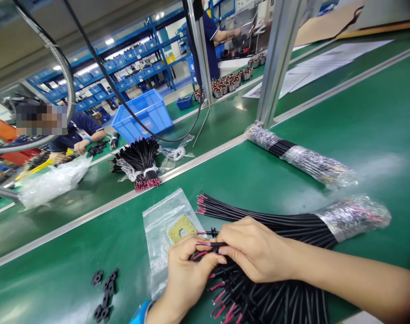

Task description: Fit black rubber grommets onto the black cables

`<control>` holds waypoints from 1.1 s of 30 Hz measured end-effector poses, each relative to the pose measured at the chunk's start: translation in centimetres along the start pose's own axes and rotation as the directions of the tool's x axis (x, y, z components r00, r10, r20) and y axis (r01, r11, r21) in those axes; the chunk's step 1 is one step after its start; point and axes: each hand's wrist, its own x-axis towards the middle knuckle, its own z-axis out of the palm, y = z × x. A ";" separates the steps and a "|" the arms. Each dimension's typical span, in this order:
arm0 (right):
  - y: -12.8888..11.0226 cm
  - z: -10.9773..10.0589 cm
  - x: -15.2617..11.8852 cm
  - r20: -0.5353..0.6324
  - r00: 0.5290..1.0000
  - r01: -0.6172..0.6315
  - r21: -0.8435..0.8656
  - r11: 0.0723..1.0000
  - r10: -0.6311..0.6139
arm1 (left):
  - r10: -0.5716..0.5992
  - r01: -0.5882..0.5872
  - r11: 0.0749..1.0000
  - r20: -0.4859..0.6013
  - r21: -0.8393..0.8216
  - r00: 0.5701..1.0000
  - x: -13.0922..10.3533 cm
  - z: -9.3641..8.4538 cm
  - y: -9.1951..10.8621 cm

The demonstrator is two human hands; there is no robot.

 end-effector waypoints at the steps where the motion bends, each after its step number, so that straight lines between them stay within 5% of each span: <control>1: 0.0 0.0 0.0 0.012 1.000 0.000 0.013 1.000 -0.001 | 0.020 -0.020 1.000 0.004 0.020 1.000 0.1 0.1 0.1; 8: 0.7 0.1 0.4 0.090 0.993 -0.085 0.078 0.993 0.078 | 0.067 -0.064 0.994 -0.032 0.091 0.997 0.3 -0.1 -0.4; 16: 0.6 0.0 0.3 0.077 0.989 -0.131 0.037 0.991 0.128 | -0.099 0.103 0.988 0.042 -0.117 0.994 -0.6 -0.9 -1.3; 22: 0.9 -0.1 1.0 -0.036 0.983 -0.178 0.020 0.984 0.179 | -0.113 0.104 0.992 0.129 0.074 0.985 0.1 -1.7 0.2; 28: 1.6 0.6 0.9 0.044 0.967 -0.245 -0.114 0.963 0.252 | -0.185 0.015 0.887 0.327 0.461 0.927 0.5 -8.2 2.3; 33: 1.3 0.4 1.1 0.051 0.951 -0.294 -0.145 0.945 0.304 | -0.355 0.143 0.638 0.124 0.757 0.927 -3.6 -17.5 -0.8</control>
